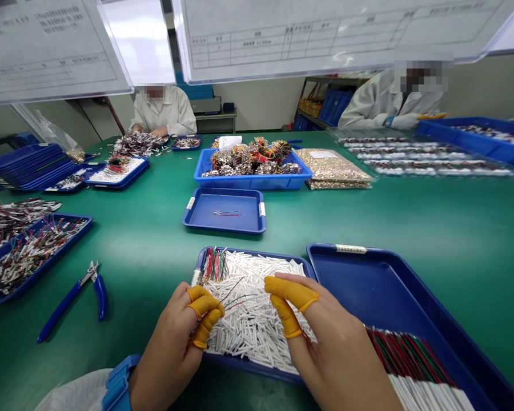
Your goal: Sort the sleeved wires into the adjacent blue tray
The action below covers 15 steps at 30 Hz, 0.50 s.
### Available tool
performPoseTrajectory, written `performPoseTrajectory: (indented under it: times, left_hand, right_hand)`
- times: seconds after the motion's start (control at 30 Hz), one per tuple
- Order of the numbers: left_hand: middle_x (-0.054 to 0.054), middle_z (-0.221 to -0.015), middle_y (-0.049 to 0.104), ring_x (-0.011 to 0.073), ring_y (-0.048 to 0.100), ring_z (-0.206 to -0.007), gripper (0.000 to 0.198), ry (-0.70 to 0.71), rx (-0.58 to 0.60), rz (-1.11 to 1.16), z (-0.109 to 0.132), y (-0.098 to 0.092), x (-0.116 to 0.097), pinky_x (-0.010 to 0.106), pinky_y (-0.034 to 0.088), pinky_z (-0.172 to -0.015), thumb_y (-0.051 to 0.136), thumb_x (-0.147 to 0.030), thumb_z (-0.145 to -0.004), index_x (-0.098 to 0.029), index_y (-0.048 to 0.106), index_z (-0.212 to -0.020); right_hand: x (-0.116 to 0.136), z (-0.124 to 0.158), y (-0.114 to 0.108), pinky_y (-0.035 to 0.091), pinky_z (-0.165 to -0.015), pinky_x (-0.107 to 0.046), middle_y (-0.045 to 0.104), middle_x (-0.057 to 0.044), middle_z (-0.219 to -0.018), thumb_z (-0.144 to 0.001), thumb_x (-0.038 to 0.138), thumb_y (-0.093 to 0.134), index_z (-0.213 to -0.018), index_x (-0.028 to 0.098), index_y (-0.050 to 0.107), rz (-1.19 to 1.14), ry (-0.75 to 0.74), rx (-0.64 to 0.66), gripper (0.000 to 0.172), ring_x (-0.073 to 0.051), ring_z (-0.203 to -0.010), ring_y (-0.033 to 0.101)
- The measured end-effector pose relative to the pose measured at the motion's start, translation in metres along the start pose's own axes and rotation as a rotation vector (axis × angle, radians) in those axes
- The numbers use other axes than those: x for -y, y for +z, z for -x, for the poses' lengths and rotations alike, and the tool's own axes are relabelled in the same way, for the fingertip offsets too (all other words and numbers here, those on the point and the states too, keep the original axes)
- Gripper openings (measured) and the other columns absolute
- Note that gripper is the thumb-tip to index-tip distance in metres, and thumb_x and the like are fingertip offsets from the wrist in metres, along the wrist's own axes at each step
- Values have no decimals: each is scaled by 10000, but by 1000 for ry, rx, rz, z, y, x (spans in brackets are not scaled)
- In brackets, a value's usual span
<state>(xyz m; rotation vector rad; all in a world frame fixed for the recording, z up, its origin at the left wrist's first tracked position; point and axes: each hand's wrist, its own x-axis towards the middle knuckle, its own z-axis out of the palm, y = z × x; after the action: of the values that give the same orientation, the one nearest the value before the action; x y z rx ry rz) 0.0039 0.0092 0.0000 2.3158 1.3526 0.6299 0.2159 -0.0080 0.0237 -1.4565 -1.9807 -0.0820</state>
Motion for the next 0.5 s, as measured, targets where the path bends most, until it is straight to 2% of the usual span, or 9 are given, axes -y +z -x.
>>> performPoseTrajectory:
  times: [0.17, 0.33, 0.43, 0.5]
  left_hand:
    - [119, -806, 619, 300, 584, -843, 284, 4, 27, -28, 0, 0, 1, 538, 525, -793, 420, -66, -795, -161, 645, -941]
    - [135, -842, 627, 303, 582, -872, 223, 1, 49, -20, 0, 0, -1, 533, 523, -786, 420, -84, -824, -163, 629, -829]
    - [133, -844, 627, 300, 584, -866, 220, -9, 38, -8, 0, -1, -1, 522, 525, -774, 424, -77, -828, -163, 625, -853]
    - [124, -846, 628, 292, 586, -862, 219, -13, 27, 3, 0, -1, -2, 506, 528, -769, 429, -83, -835, -172, 624, -880]
  right_hand:
    - [-2, 1, 2, 610, -735, -442, 743, -118, -970, -756, 134, 459, -1024, 209, 627, 15, -16, -17, 325, -289, -888, 717]
    - [-1, 3, 5, 612, -738, -442, 751, -133, -972, -763, 110, 456, -999, 184, 664, -15, -41, -1, 323, -298, -907, 714]
    - [-3, 5, 4, 622, -704, -439, 761, -95, -985, -765, 115, 450, -1057, 221, 649, -72, 24, 16, 369, -301, -872, 729]
    - [-5, 5, 3, 636, -621, -411, 776, -62, -952, -779, 168, 487, -1069, 260, 637, -120, 127, 7, 339, -301, -808, 743]
